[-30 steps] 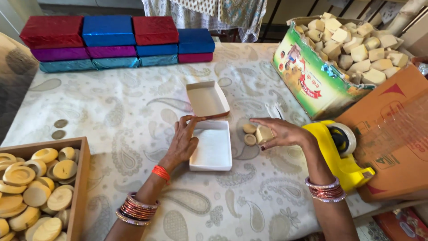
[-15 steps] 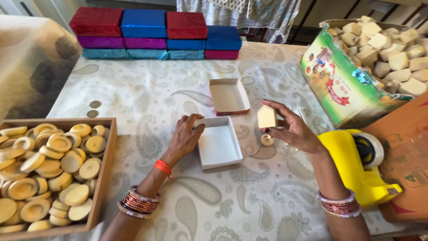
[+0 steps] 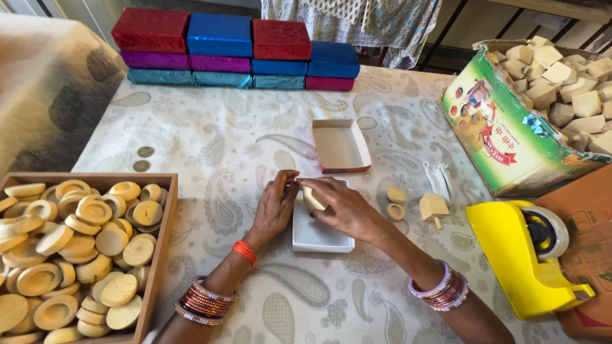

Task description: The person wipes wooden toy parts with a cloth, places them together, and then packs them into a small cardboard box.

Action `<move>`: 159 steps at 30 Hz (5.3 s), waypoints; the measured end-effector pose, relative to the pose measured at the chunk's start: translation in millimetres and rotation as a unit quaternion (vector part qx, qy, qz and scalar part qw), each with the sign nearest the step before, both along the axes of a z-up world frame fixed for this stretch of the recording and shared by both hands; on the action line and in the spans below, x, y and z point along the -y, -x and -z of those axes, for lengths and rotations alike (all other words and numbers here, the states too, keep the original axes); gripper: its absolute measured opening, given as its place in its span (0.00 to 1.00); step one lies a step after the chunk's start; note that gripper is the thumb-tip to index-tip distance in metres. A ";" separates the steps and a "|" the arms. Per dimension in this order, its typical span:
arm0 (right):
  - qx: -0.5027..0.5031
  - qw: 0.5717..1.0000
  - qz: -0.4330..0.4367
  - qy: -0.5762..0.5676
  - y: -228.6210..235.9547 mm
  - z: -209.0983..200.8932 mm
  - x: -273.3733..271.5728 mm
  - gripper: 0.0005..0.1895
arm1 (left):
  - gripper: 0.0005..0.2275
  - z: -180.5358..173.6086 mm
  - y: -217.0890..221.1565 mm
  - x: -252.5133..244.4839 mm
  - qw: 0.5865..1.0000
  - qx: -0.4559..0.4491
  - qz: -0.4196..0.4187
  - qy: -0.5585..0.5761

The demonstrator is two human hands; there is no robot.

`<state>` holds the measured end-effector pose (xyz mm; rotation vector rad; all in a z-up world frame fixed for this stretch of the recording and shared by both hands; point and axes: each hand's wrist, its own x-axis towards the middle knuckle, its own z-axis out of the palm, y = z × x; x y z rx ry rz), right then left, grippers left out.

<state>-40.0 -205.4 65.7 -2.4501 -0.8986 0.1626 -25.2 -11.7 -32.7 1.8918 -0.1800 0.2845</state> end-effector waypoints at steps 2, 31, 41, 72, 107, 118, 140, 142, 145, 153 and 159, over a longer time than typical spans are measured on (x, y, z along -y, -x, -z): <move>0.043 0.999 -0.025 -0.010 0.1 8.7 -5.0 0.43 | 0.12 -0.3 2.9 -0.6 0.999 0.040 -0.003 -0.019; 0.136 0.988 0.061 -0.039 -0.4 41.3 -13.2 0.25 | 0.11 -10.1 5.5 -0.5 1.000 0.012 -0.006 -0.027; 0.148 0.984 0.101 0.026 1.9 44.5 -21.0 0.26 | 0.10 -2.1 1.2 -1.5 0.999 0.043 0.004 -0.010; 0.115 0.938 0.325 0.042 8.2 36.4 208.3 0.25 | 0.10 -18.5 14.7 -2.6 0.999 -0.027 -0.020 -0.008; -0.074 0.994 -0.075 -0.030 28.1 15.0 28.9 0.26 | 0.12 -12.7 8.7 -1.7 1.000 -0.030 -0.005 -0.005; -0.055 0.997 -0.042 0.027 36.0 20.6 26.6 0.25 | 0.10 -18.9 17.4 0.3 0.997 0.047 -0.002 -0.053; 0.062 0.962 0.267 -0.007 -28.2 42.1 138.5 0.21 | 0.10 -15.0 15.4 0.1 0.998 0.048 -0.008 -0.028; -0.017 0.965 0.241 -0.104 -26.1 27.9 118.7 0.21 | 0.10 -18.0 14.9 1.0 0.999 0.036 -0.009 -0.016; -0.108 0.958 0.148 -0.219 -19.1 19.4 88.2 0.21 | 0.10 -14.9 16.3 0.6 0.999 0.034 -0.011 -0.020; 0.081 0.992 0.049 0.089 -15.7 9.5 19.1 0.17 | 0.10 -16.3 14.5 0.5 0.999 0.033 -0.020 -0.035; 0.118 0.991 0.032 0.051 -31.0 31.2 26.9 0.14 | 0.11 -15.8 13.7 0.1 0.999 0.024 -0.012 -0.034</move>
